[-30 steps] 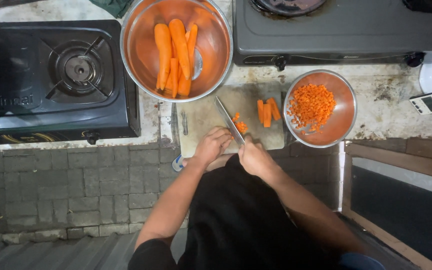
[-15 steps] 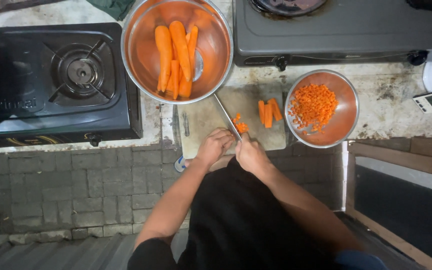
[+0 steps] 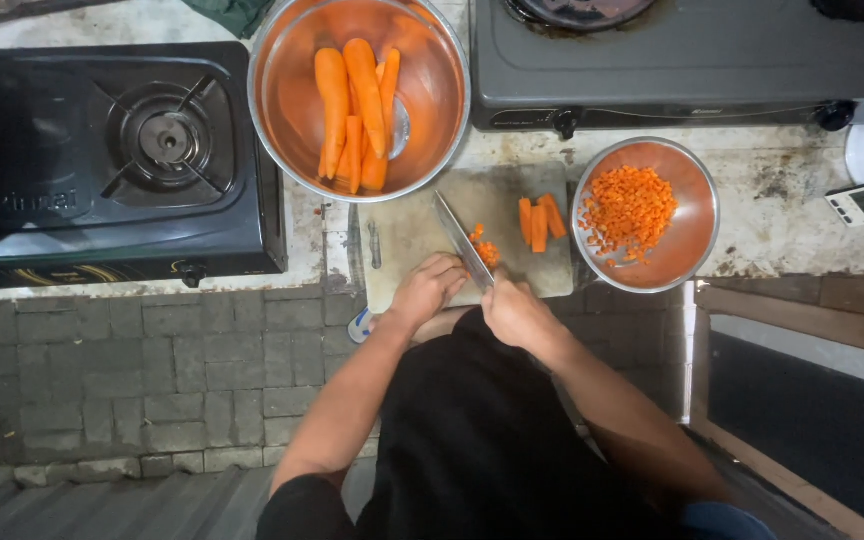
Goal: Dicing carrots on a wooden cutting board using a cleaver and transferring them to a bowl.
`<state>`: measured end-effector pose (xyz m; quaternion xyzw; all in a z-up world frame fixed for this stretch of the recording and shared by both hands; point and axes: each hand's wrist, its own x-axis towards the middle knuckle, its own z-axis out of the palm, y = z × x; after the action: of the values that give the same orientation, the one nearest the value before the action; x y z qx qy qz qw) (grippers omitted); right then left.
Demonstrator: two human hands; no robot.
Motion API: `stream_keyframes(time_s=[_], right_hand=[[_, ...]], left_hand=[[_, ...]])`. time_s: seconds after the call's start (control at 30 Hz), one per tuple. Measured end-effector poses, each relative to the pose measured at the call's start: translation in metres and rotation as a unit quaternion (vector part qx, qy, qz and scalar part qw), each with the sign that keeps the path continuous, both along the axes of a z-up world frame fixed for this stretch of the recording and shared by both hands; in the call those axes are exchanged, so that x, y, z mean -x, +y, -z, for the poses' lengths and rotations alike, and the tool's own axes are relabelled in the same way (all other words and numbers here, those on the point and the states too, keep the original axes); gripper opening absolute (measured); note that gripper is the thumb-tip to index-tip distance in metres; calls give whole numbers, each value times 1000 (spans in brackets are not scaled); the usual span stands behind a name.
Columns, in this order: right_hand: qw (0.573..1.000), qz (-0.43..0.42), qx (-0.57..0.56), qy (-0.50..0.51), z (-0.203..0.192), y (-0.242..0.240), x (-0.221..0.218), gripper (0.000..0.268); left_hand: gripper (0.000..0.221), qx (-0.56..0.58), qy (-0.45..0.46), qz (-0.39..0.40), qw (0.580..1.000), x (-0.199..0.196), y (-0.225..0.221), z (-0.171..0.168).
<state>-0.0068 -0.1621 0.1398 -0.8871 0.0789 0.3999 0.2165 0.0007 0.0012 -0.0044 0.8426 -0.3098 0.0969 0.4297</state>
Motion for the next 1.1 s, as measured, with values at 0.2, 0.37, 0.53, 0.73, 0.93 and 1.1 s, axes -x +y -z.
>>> stream_keyframes(time_s=[0.2,0.37,0.53,0.73,0.93,1.1], right_hand=[[1000,18,1,11,-3,10,3,39],[1000,14,19,15,-6,14,4,39],[999,18,12,-33,22,14,12,37],[998,13,8,-67,67,2,13,39],[999,10,-18,-38,49,-9,0,37],[999,26,-20,-9,15,-3,1,39]], left_hand=[[4,-13,-8,3,1000,-1,0,6],[4,-10,-11,1,1000,-1,-2,7],[9,2,4,11,1000,-1,0,4],[9,4,14,12,1000,1,-2,6],[11,-22,8,-2,1000,4,7,2],[14,-62,-8,-31,998,14,11,16]])
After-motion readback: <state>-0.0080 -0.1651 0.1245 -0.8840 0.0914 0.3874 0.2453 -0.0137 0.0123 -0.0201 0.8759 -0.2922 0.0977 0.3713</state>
